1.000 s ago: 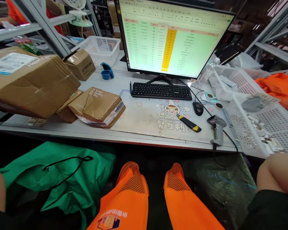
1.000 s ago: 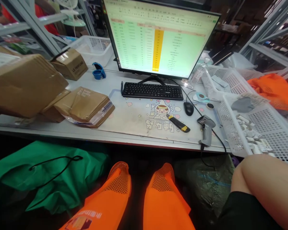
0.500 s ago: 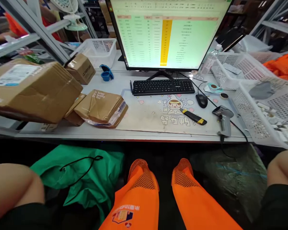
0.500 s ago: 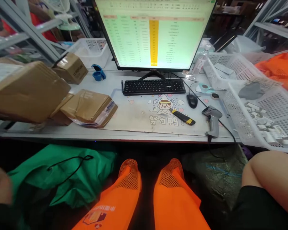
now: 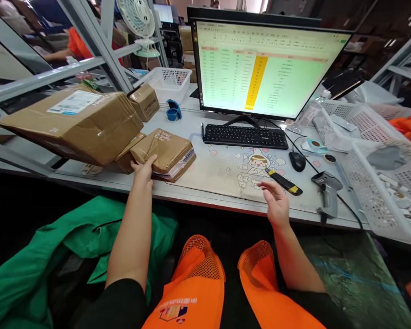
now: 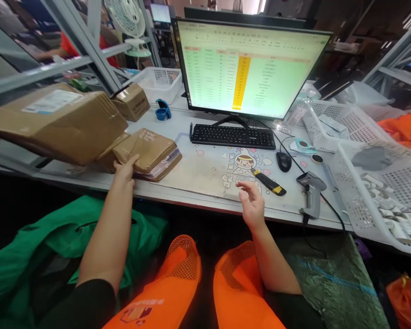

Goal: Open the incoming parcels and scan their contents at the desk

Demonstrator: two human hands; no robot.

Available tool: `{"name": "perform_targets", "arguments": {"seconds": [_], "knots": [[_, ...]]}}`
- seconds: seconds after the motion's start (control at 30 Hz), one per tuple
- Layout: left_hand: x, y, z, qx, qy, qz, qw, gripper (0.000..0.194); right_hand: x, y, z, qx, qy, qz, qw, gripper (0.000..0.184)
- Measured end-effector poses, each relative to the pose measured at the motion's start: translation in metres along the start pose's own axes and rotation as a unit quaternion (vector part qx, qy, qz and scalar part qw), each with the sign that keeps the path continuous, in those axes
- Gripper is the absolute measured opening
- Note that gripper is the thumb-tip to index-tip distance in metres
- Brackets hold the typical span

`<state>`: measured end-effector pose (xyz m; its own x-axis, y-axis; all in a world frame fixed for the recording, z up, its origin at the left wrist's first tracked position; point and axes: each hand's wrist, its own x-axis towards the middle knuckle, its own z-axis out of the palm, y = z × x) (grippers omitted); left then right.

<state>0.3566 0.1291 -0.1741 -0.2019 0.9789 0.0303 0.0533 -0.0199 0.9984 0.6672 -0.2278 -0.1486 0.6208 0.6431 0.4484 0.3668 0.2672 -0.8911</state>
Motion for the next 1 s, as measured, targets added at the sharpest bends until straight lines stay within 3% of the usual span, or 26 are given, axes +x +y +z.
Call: {"name": "perform_targets", "arguments": {"seconds": [0.13,0.27,0.37,0.47,0.6,0.67,0.77,0.83,0.87,0.93,1.0], "knots": [[-0.012,-0.002,0.013,-0.028,0.007,0.005,1.0,0.098,-0.016,0.023,0.019,0.014,-0.012,0.069,0.997,0.029],[-0.034,-0.007,0.017,-0.048,-0.022,0.051,0.997,0.103,-0.021,0.022,0.007,0.013,-0.017,0.059,0.998,0.027],[-0.052,-0.013,0.022,-0.069,-0.046,0.017,0.996,0.113,-0.012,0.017,0.008,0.014,-0.009,0.053,0.998,0.029],[-0.071,-0.018,0.03,-0.079,-0.073,-0.016,0.994,0.119,0.01,0.015,0.039,0.012,-0.073,0.082,0.994,0.038],[-0.104,-0.013,0.039,-0.083,-0.13,-0.018,0.988,0.128,0.043,0.017,0.096,0.008,-0.221,0.13,0.967,0.072],[-0.12,-0.006,0.036,-0.087,-0.173,0.023,0.981,0.132,0.048,0.014,0.105,0.022,-0.237,0.139,0.961,0.09],[-0.138,0.013,0.017,-0.082,-0.209,0.17,0.96,0.131,0.039,0.004,0.088,0.07,-0.213,0.122,0.967,0.096],[-0.15,0.029,0.004,-0.061,-0.187,0.258,0.946,0.114,0.031,-0.003,0.069,0.143,-0.208,0.129,0.959,0.091],[-0.157,0.037,0.0,-0.056,-0.176,0.282,0.942,0.096,0.029,-0.005,0.06,0.19,-0.207,0.149,0.948,0.09],[-0.173,0.05,0.001,-0.061,-0.19,0.281,0.939,0.054,0.026,-0.007,0.049,0.276,-0.194,0.204,0.919,0.094],[-0.189,0.058,0.014,-0.095,-0.233,0.233,0.939,0.043,0.026,-0.005,0.046,0.314,-0.164,0.251,0.901,0.097]]}}
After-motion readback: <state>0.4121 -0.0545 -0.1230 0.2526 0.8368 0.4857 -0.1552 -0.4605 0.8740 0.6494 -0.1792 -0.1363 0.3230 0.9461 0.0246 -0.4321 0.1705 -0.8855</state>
